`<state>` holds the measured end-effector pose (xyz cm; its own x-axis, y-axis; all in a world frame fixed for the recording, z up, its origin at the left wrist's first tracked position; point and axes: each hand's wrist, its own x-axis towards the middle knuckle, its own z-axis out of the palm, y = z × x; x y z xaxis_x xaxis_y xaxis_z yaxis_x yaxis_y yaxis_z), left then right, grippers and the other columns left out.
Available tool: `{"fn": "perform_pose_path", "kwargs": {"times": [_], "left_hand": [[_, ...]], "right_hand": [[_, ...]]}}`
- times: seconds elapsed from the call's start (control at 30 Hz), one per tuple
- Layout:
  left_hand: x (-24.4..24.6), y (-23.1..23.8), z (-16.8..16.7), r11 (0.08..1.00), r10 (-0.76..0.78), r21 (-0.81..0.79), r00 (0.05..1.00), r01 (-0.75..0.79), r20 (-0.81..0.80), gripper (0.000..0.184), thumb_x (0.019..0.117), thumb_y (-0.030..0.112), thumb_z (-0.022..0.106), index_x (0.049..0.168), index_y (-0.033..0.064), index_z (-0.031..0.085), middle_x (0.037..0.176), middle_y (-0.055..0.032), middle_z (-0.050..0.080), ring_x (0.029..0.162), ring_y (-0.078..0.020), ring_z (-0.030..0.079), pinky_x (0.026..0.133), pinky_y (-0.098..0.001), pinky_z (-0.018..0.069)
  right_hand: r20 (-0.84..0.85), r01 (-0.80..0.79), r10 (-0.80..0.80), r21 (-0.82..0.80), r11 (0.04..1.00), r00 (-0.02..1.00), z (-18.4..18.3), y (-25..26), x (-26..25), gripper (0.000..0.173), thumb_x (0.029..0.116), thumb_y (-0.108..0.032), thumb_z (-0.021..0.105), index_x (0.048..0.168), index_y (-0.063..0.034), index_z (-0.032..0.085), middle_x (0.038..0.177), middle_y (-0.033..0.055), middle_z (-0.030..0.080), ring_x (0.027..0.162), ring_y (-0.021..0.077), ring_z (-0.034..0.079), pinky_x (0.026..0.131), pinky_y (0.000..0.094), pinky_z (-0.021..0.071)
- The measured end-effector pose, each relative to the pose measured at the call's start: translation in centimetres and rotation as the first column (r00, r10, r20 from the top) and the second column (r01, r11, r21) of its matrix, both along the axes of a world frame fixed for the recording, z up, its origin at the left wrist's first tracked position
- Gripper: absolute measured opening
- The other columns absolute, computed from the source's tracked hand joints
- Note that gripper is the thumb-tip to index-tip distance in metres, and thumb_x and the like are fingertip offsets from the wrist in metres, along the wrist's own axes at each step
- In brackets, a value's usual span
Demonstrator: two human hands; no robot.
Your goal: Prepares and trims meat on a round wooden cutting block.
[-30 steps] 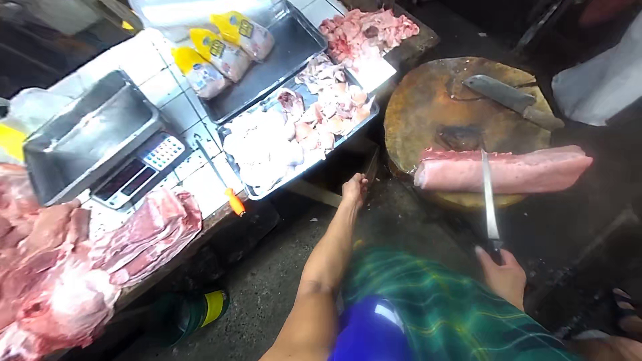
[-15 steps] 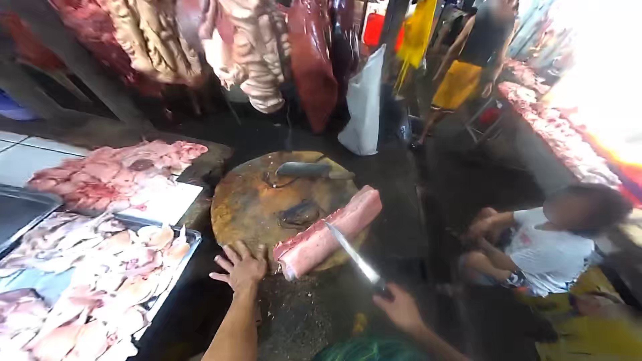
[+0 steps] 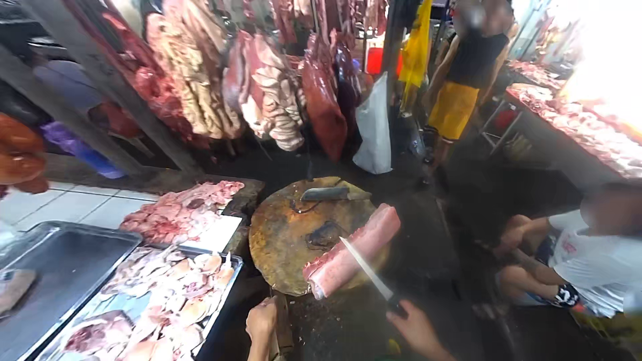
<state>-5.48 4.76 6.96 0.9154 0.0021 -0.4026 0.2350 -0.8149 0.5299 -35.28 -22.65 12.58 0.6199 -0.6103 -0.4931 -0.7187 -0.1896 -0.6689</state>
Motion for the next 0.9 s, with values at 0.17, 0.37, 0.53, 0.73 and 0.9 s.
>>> {"fn": "perform_pose_path", "kwargs": {"times": [0.17, 0.37, 0.53, 0.73, 0.9], "left_hand": [[-0.9, -2.6, -1.5, 0.823, 0.362, -0.362, 0.896, -0.437, -0.257, 0.100, 0.0915, 0.024, 0.075, 0.164, 0.0044, 0.008, 0.163, -0.0316, 0.020, 0.145, -0.0469, 0.035, 0.110, -0.0606, 0.0418], [-2.7, 0.5, -3.3, 0.663, 0.011, -0.734, 0.982, -0.148, -0.188, 0.048, 0.1089, 0.022, 0.045, 0.153, 0.0033, 0.045, 0.159, -0.0152, 0.044, 0.142, -0.0255, 0.048, 0.114, -0.0459, 0.0413], [-7.2, 8.9, 1.5, 0.936, -0.115, -0.339, 0.992, 0.095, -0.041, 0.035, 0.1036, 0.033, 0.059, 0.122, 0.0054, 0.071, 0.115, -0.0126, 0.073, 0.105, -0.0228, 0.070, 0.098, -0.0455, 0.0554], [-8.5, 17.2, 8.2, 0.992, 0.095, 0.054, 0.965, -0.111, 0.245, 0.044, 0.1076, 0.039, 0.048, 0.115, 0.0021, 0.072, 0.109, -0.0224, 0.072, 0.107, -0.0387, 0.069, 0.097, -0.0617, 0.0519], [-7.5, 26.3, 9.3, 0.876, 0.426, 0.017, 0.790, -0.481, 0.441, 0.056, 0.1043, 0.046, 0.053, 0.117, -0.0066, 0.068, 0.135, -0.0278, 0.058, 0.126, -0.0448, 0.056, 0.107, -0.0620, 0.0436]], "right_hand": [[0.069, -0.037, 0.038, -0.010, 0.999, 0.997, -0.1, 2.4, 2.1, 0.051, 0.0926, -0.047, 0.073, 0.127, -0.0096, 0.068, 0.109, 0.0121, 0.073, 0.101, 0.0252, 0.070, 0.093, 0.0502, 0.0554], [0.051, 0.016, -0.010, -0.124, 0.992, 0.999, -0.2, 4.5, 3.0, 0.052, 0.0939, -0.044, 0.072, 0.130, -0.0066, 0.066, 0.120, 0.0170, 0.070, 0.112, 0.0310, 0.067, 0.100, 0.0543, 0.0521], [-0.029, -0.061, 0.056, -0.193, 0.979, 0.998, -1.5, 6.4, 1.6, 0.055, 0.0974, -0.041, 0.070, 0.133, 0.0002, 0.062, 0.122, 0.0267, 0.067, 0.114, 0.0419, 0.065, 0.100, 0.0626, 0.0497], [-0.023, -0.009, 0.005, -0.176, 0.984, 1.000, -1.3, 7.3, 2.0, 0.055, 0.0980, -0.040, 0.070, 0.134, 0.0016, 0.061, 0.119, 0.0297, 0.066, 0.114, 0.0452, 0.063, 0.099, 0.0650, 0.0475], [0.046, -0.048, 0.060, -0.238, 0.970, 0.997, -0.3, 8.3, 2.4, 0.055, 0.1000, -0.039, 0.067, 0.132, 0.0051, 0.061, 0.121, 0.0331, 0.064, 0.116, 0.0485, 0.061, 0.100, 0.0680, 0.0445]]}}
